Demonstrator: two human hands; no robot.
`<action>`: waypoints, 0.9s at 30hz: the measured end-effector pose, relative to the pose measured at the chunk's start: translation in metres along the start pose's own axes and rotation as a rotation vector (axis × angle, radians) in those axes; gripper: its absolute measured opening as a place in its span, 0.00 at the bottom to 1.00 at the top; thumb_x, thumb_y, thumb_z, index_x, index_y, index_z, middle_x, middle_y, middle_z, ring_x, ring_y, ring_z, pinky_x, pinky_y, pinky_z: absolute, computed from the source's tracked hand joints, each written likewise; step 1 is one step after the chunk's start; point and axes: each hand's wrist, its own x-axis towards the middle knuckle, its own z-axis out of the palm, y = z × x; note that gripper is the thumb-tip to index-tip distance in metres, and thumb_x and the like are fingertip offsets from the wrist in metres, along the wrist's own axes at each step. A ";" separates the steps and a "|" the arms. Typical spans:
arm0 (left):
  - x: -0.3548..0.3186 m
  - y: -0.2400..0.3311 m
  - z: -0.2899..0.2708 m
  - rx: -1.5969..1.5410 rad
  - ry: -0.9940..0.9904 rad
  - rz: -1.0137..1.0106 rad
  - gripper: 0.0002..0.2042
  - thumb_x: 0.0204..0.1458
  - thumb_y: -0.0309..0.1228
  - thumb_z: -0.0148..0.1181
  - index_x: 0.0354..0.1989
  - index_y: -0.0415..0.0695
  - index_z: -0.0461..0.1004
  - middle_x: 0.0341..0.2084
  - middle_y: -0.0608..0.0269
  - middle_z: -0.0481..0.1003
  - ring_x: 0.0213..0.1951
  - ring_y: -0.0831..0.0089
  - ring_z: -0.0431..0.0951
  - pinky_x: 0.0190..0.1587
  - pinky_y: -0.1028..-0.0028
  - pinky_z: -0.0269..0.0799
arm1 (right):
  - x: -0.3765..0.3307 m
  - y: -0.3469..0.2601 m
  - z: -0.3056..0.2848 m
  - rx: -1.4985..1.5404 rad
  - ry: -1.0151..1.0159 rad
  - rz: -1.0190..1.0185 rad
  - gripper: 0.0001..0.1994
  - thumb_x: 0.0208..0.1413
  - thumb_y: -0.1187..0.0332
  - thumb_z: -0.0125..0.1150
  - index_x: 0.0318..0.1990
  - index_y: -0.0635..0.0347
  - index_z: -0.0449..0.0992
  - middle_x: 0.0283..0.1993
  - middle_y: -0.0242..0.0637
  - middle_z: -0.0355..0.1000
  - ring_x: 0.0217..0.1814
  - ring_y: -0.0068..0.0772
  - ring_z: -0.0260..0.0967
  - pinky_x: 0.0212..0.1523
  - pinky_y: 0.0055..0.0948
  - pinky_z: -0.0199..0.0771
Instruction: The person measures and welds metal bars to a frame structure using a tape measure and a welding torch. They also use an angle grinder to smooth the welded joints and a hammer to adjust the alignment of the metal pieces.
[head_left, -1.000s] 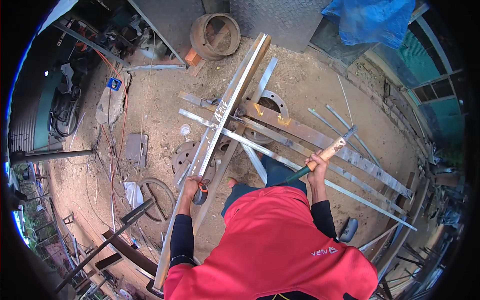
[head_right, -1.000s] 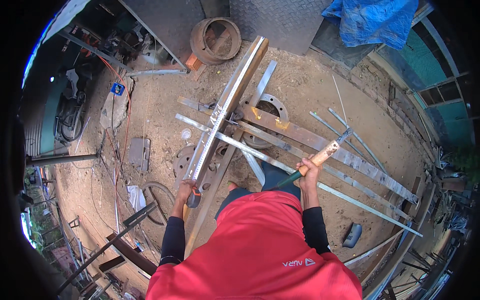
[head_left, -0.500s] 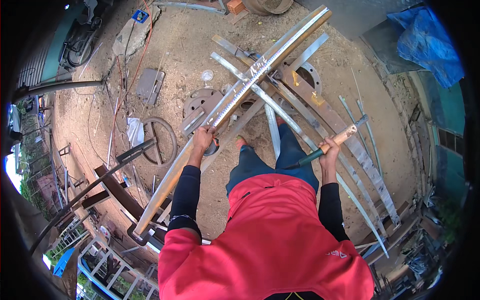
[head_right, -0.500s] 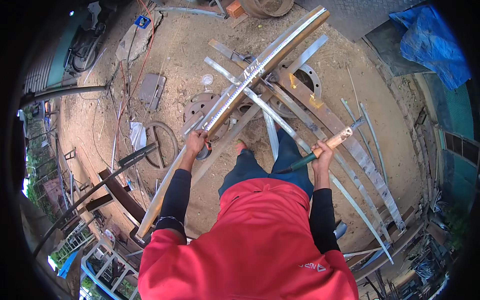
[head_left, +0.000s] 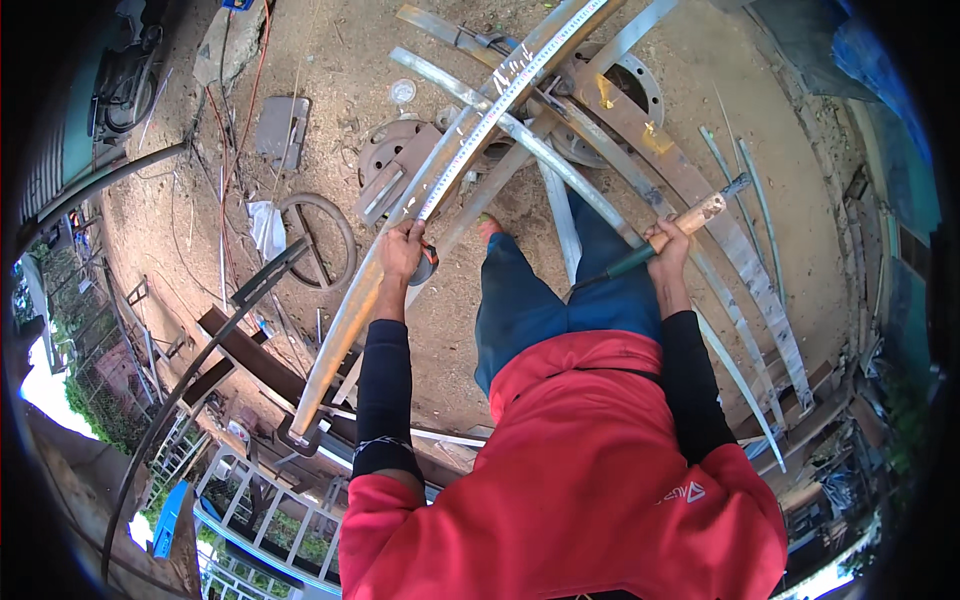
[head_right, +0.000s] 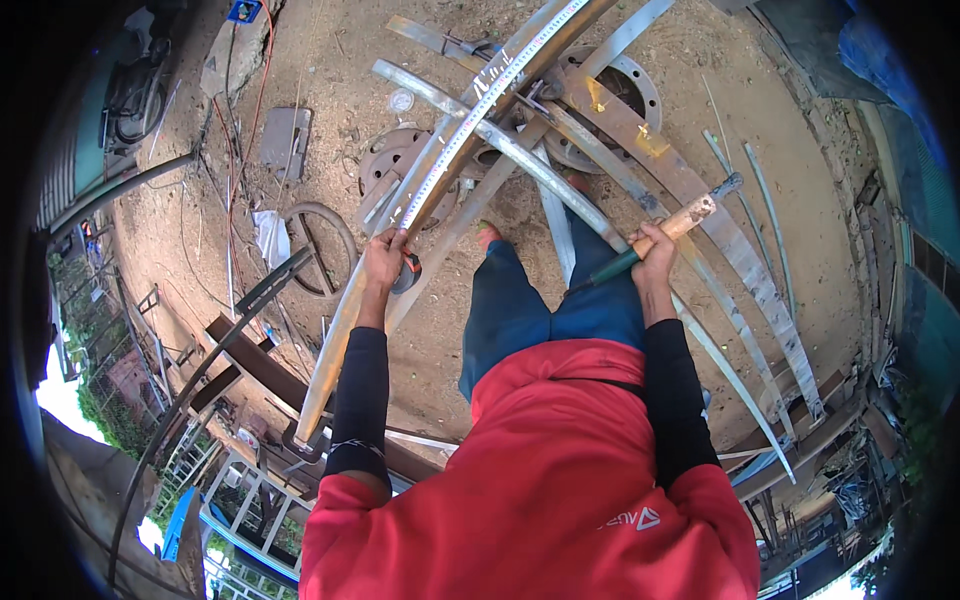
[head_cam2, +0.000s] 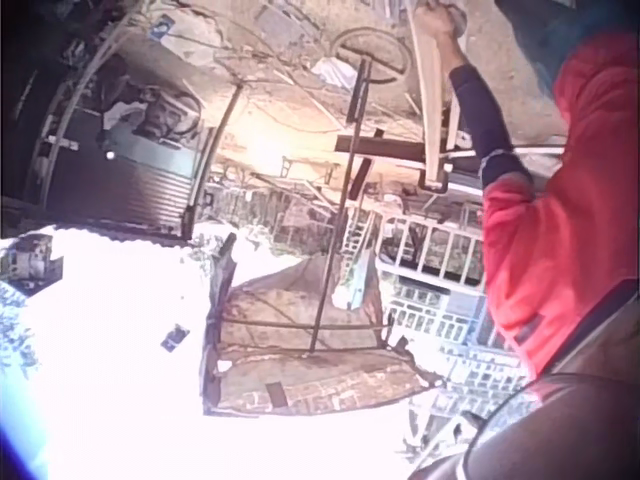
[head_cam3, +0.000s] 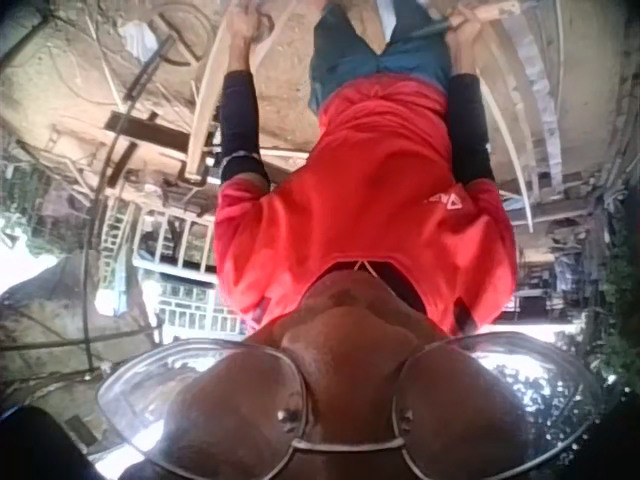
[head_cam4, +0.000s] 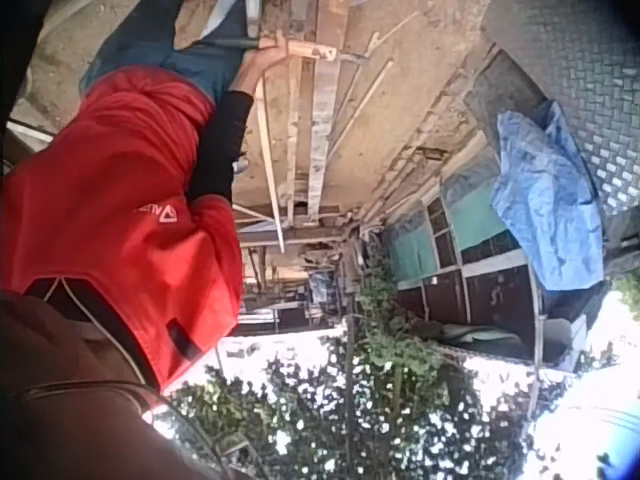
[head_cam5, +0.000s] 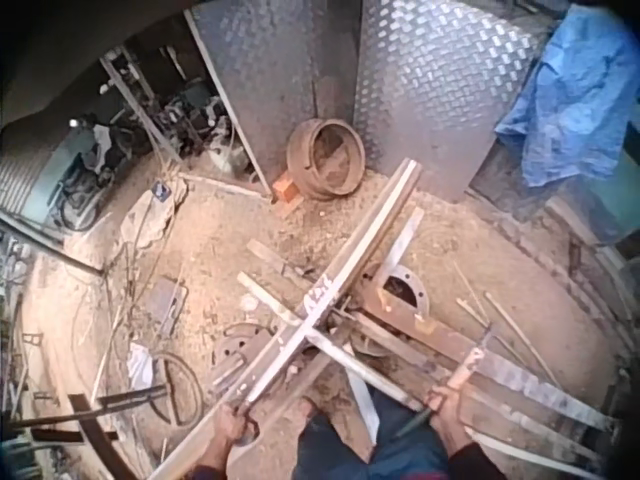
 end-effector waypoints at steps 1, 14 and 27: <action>0.000 -0.002 0.001 0.001 0.012 0.006 0.19 0.59 0.47 0.54 0.29 0.42 0.78 0.18 0.60 0.78 0.24 0.66 0.79 0.32 0.65 0.70 | -0.001 -0.005 0.002 -0.020 0.000 0.010 0.10 0.47 0.77 0.58 0.37 0.57 0.65 0.24 0.34 0.63 0.24 0.33 0.65 0.29 0.31 0.70; 0.004 -0.003 -0.004 0.040 0.043 0.009 0.21 0.59 0.51 0.50 0.32 0.46 0.80 0.22 0.57 0.79 0.33 0.54 0.80 0.39 0.58 0.72 | -0.004 -0.027 0.010 -0.165 -0.095 -0.041 0.10 0.43 0.77 0.60 0.34 0.63 0.68 0.24 0.37 0.67 0.21 0.32 0.68 0.27 0.32 0.74; 0.002 0.000 0.000 0.085 0.120 0.052 0.19 0.61 0.50 0.48 0.32 0.49 0.79 0.23 0.60 0.80 0.34 0.54 0.81 0.38 0.57 0.72 | -0.016 -0.031 0.020 -0.182 -0.132 -0.053 0.10 0.43 0.79 0.60 0.34 0.63 0.67 0.24 0.37 0.67 0.20 0.33 0.69 0.26 0.33 0.74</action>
